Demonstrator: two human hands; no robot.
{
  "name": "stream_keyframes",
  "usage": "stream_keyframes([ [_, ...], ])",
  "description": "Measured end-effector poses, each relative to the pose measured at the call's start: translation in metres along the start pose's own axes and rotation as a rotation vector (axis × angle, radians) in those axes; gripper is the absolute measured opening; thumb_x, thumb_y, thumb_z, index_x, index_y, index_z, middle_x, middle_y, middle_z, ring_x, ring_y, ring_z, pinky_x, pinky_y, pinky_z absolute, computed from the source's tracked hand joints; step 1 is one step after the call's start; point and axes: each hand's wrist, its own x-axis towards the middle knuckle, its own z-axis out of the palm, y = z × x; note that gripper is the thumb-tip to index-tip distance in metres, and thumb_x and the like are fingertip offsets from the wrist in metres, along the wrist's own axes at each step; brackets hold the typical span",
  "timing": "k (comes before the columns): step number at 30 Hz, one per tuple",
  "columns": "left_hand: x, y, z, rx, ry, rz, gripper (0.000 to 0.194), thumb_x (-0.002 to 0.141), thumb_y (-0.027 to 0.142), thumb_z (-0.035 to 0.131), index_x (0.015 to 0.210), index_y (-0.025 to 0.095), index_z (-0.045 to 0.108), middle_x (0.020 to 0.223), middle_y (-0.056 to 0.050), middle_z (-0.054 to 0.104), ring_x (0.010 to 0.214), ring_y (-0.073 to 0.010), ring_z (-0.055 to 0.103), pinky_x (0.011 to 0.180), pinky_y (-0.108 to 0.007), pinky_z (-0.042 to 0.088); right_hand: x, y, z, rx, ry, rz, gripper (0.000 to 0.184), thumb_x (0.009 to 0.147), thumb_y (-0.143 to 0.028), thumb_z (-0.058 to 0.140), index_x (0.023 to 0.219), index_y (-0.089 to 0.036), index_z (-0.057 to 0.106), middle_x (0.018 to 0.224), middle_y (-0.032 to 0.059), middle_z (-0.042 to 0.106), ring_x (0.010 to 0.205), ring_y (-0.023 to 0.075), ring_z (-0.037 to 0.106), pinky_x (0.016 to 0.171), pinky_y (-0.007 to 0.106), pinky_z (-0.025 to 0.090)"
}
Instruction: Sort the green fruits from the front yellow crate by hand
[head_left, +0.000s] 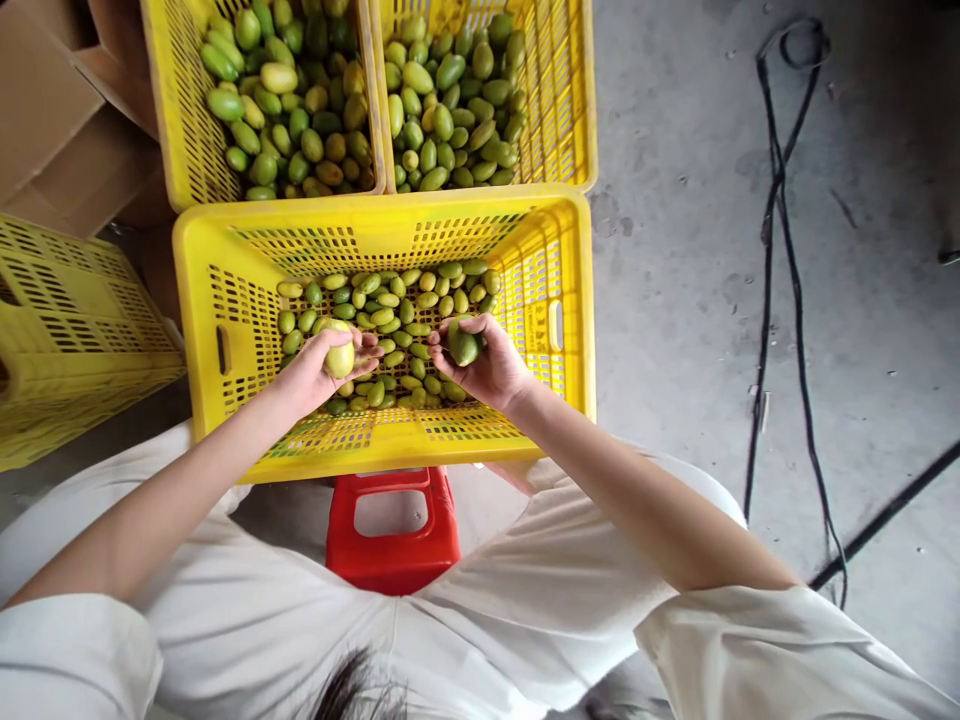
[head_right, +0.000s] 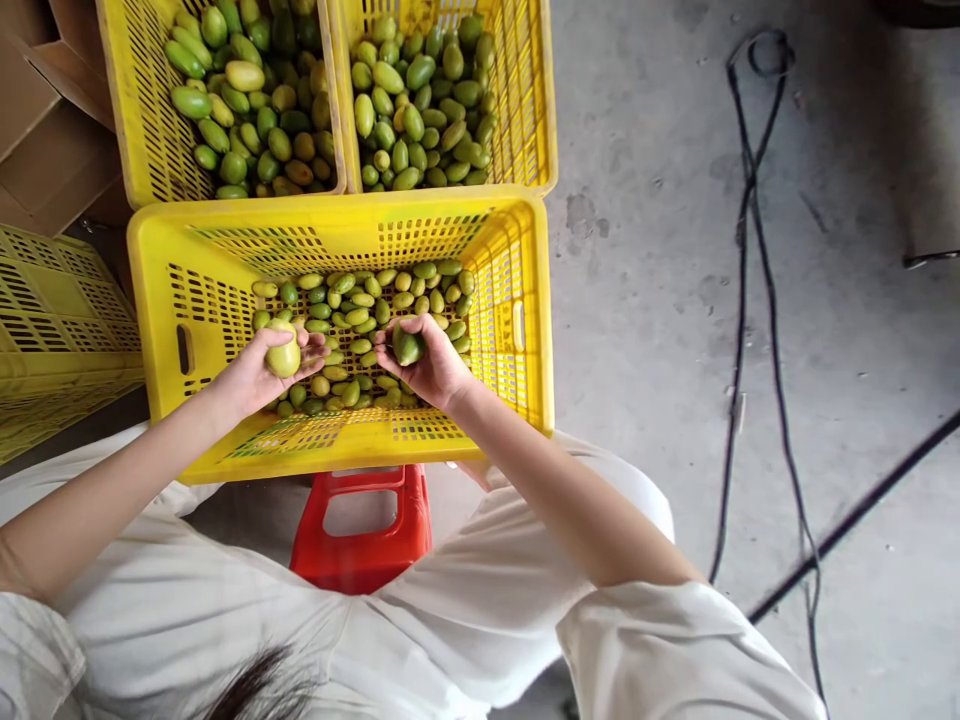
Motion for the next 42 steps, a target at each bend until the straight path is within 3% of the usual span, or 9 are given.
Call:
stream_keyframes([
  [4, -0.002, 0.000, 0.001, -0.005, -0.053, -0.005, 0.029, 0.060, 0.018, 0.087, 0.082, 0.015, 0.067, 0.069, 0.001, 0.064, 0.054, -0.0083, 0.057, 0.046, -0.017, 0.043, 0.001, 0.003, -0.001, -0.028, -0.103, 0.000, 0.029, 0.063, -0.010, 0.073, 0.087, -0.021, 0.060, 0.078, -0.0023, 0.065, 0.060, 0.0089, 0.054, 0.049, 0.017, 0.046],
  [7, -0.001, 0.002, 0.002, -0.043, -0.086, -0.036, 0.025, 0.071, 0.026, 0.086, 0.081, 0.015, 0.066, 0.063, 0.003, 0.059, 0.047, -0.0065, 0.050, 0.041, -0.016, 0.036, 0.002, 0.004, -0.003, -0.027, -0.124, -0.012, 0.024, 0.070, -0.015, 0.077, 0.086, -0.021, 0.061, 0.073, -0.0042, 0.062, 0.055, 0.0083, 0.047, 0.045, 0.017, 0.038],
  [14, 0.000, 0.008, 0.008, -0.148, 0.067, -0.096, 0.021, 0.092, 0.028, 0.059, 0.099, 0.011, 0.070, 0.085, -0.010, 0.074, 0.074, -0.0191, 0.072, 0.065, -0.029, 0.061, 0.005, 0.001, -0.009, -0.026, -0.140, -0.037, 0.024, 0.090, -0.036, 0.062, 0.108, -0.021, 0.068, 0.098, 0.0078, 0.074, 0.090, 0.0246, 0.069, 0.077, 0.040, 0.062],
  [18, -0.002, 0.004, 0.004, -0.049, -0.023, -0.043, 0.028, 0.078, 0.027, 0.085, 0.093, 0.017, 0.064, 0.081, -0.005, 0.072, 0.058, -0.0120, 0.064, 0.044, -0.017, 0.043, 0.004, 0.003, -0.003, -0.052, -0.124, -0.052, 0.023, 0.089, -0.030, 0.069, 0.111, -0.022, 0.067, 0.108, 0.0077, 0.076, 0.089, 0.0209, 0.070, 0.071, 0.033, 0.060],
  [22, -0.005, 0.002, 0.001, 0.049, -0.132, 0.019, 0.054, 0.060, 0.033, 0.101, 0.094, 0.020, 0.061, 0.082, -0.001, 0.071, 0.046, -0.0055, 0.050, 0.036, -0.014, 0.021, 0.003, 0.006, 0.000, -0.046, -0.070, -0.090, 0.033, 0.082, -0.026, 0.084, 0.104, -0.025, 0.060, 0.102, 0.0017, 0.076, 0.064, 0.0096, 0.058, 0.047, 0.018, 0.041],
  [26, -0.005, 0.002, 0.002, 0.110, -0.159, 0.038, 0.050, 0.064, 0.039, 0.099, 0.098, 0.020, 0.069, 0.091, -0.002, 0.072, 0.053, -0.0071, 0.057, 0.041, -0.016, 0.034, 0.004, 0.007, -0.003, -0.102, -0.073, -0.075, 0.044, 0.076, -0.034, 0.092, 0.093, -0.024, 0.052, 0.085, -0.0022, 0.070, 0.050, 0.0038, 0.043, 0.039, 0.014, 0.025],
  [32, -0.001, -0.001, 0.002, 0.041, -0.149, -0.022, 0.045, 0.069, 0.035, 0.093, 0.108, 0.019, 0.078, 0.089, -0.004, 0.074, 0.065, -0.0132, 0.065, 0.050, -0.021, 0.046, 0.005, 0.002, -0.004, -0.082, -0.112, 0.058, 0.044, 0.095, -0.063, 0.067, 0.090, -0.021, 0.057, 0.070, -0.0003, 0.064, 0.043, 0.0042, 0.032, 0.034, 0.014, 0.021],
  [38, 0.008, -0.007, -0.006, 0.006, -0.024, 0.089, 0.042, 0.059, 0.034, 0.101, 0.088, 0.018, 0.075, 0.084, -0.003, 0.071, 0.075, -0.0131, 0.064, 0.055, -0.020, 0.043, 0.005, 0.001, -0.002, 0.001, -0.034, 0.011, 0.029, 0.093, -0.046, 0.071, 0.089, -0.021, 0.058, 0.076, 0.0031, 0.068, 0.054, 0.0099, 0.050, 0.038, 0.017, 0.038],
  [42, 0.008, -0.004, -0.005, -0.006, 0.021, 0.090, 0.035, 0.073, 0.046, 0.089, 0.083, 0.018, 0.070, 0.077, -0.001, 0.064, 0.068, -0.0105, 0.059, 0.058, -0.020, 0.047, 0.003, 0.005, 0.001, -0.107, -0.080, -0.035, 0.036, 0.083, -0.047, 0.083, 0.083, -0.020, 0.058, 0.076, 0.0020, 0.069, 0.049, 0.0062, 0.042, 0.036, 0.016, 0.026],
])
